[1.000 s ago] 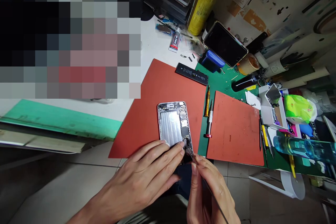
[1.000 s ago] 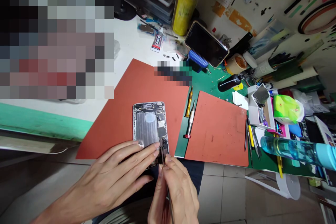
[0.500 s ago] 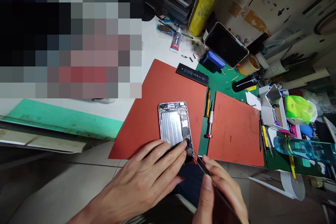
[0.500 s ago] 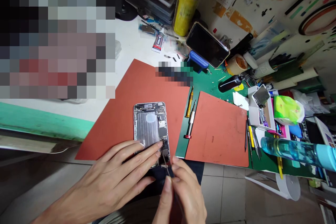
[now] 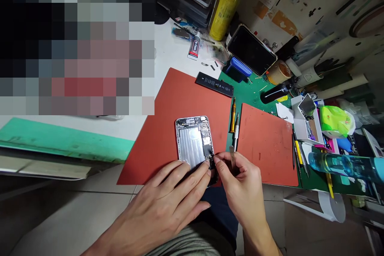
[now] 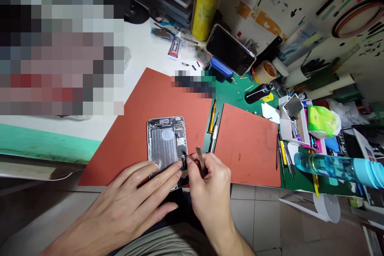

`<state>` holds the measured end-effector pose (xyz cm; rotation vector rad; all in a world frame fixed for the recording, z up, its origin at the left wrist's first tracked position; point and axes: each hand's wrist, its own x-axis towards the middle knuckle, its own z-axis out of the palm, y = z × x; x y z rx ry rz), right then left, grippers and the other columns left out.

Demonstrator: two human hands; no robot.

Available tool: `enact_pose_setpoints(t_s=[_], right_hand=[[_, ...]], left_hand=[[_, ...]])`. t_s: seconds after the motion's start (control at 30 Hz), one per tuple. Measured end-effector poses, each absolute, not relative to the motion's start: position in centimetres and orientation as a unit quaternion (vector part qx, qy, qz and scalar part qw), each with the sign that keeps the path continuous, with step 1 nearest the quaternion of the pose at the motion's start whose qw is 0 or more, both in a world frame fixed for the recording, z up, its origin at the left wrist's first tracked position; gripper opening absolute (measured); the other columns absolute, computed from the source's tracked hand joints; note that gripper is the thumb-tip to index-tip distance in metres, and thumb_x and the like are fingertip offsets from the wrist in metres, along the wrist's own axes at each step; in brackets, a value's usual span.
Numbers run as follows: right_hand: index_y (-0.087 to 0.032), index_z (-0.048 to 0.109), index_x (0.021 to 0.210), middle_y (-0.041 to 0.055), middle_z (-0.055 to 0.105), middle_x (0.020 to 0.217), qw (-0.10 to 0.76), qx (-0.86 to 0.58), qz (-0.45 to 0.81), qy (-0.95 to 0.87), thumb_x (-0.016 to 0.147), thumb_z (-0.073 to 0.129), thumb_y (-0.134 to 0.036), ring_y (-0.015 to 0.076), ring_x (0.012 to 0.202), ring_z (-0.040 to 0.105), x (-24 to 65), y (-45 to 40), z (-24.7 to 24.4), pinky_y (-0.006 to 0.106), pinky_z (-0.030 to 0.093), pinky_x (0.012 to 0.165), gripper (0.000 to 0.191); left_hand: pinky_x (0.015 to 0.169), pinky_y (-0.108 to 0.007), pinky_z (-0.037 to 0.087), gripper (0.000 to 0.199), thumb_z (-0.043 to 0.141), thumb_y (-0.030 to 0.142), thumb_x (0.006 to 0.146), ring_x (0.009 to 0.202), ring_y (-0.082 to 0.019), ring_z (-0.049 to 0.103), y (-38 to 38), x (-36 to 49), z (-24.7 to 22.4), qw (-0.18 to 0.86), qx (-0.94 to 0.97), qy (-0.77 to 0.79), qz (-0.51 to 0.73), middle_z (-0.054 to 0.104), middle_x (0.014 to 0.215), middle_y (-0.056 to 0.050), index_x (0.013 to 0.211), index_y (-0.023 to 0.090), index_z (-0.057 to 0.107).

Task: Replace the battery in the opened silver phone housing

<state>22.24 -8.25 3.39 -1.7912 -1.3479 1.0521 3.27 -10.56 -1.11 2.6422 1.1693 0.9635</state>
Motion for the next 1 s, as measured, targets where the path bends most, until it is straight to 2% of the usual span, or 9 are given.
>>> enact_pose_setpoints(t_s=[0.2,0.43,0.53,0.63,0.73,0.87,1.0], right_hand=[[-0.022,0.072,0.072,0.0022,0.069,0.068,0.308,-0.689,0.356,-0.551,0.100,0.066,-0.037,0.0165,0.062,0.063,22.0,-8.3,3.4,0.025,0.054,0.055,0.032],[-0.021,0.073,0.077,0.0017,0.069,0.069,0.302,-0.682,0.321,-0.584,0.102,0.065,-0.035,0.0162,0.062,0.063,22.1,-8.2,3.3,0.025,0.053,0.057,0.030],[-0.022,0.070,0.074,0.0010,0.068,0.068,0.303,-0.681,0.329,-0.579,0.102,0.065,-0.037,0.0153,0.061,0.061,22.1,-8.2,3.3,0.025,0.050,0.056,0.032],[-0.022,0.069,0.075,0.0012,0.068,0.069,0.307,-0.683,0.344,-0.566,0.101,0.066,-0.039,0.0150,0.062,0.062,22.1,-8.3,3.3,0.024,0.049,0.055,0.032],[-0.021,0.068,0.075,0.0016,0.066,0.069,0.307,-0.689,0.355,-0.552,0.101,0.066,-0.043,0.0157,0.063,0.061,22.0,-8.3,3.2,0.025,0.050,0.056,0.034],[-0.022,0.066,0.073,0.0020,0.065,0.068,0.304,-0.691,0.367,-0.544,0.101,0.066,-0.044,0.0162,0.062,0.059,22.0,-8.3,3.3,0.026,0.052,0.057,0.036],[-0.022,0.067,0.074,0.0024,0.067,0.069,0.305,-0.689,0.372,-0.542,0.102,0.066,-0.043,0.0166,0.063,0.061,22.0,-8.4,3.2,0.027,0.053,0.058,0.034]], left_hand=[[0.109,-0.050,0.043,0.040,0.057,0.038,0.113,0.116,-0.032,0.061,-10.7,3.5,-1.5,0.057,0.862,0.388,0.321,0.077,0.139,-0.008,0.138,0.011,0.071],[0.110,-0.051,0.043,0.042,0.056,0.040,0.113,0.117,-0.032,0.061,-10.8,3.6,-1.3,0.072,0.854,0.397,0.328,0.076,0.141,-0.008,0.140,0.011,0.070],[0.109,-0.052,0.045,0.036,0.063,0.023,0.108,0.121,-0.033,0.062,-11.0,3.0,-1.5,0.080,0.849,0.390,0.346,0.074,0.142,-0.013,0.140,0.007,0.069],[0.107,-0.054,0.049,0.040,0.065,0.003,0.099,0.126,-0.037,0.062,-11.2,2.2,-1.8,0.075,0.852,0.378,0.355,0.074,0.137,-0.019,0.139,0.000,0.067],[0.108,-0.056,0.049,0.038,0.063,0.008,0.101,0.127,-0.039,0.062,-11.3,1.9,-2.0,0.067,0.862,0.372,0.337,0.075,0.134,-0.020,0.139,0.000,0.068],[0.110,-0.053,0.048,0.034,0.060,0.012,0.103,0.123,-0.034,0.063,-11.0,2.3,-1.7,0.069,0.859,0.376,0.341,0.078,0.130,-0.013,0.134,0.007,0.073],[0.109,-0.051,0.048,0.033,0.059,0.010,0.102,0.120,-0.033,0.064,-10.8,2.7,-1.4,0.070,0.855,0.378,0.349,0.079,0.127,-0.012,0.132,0.006,0.074]])
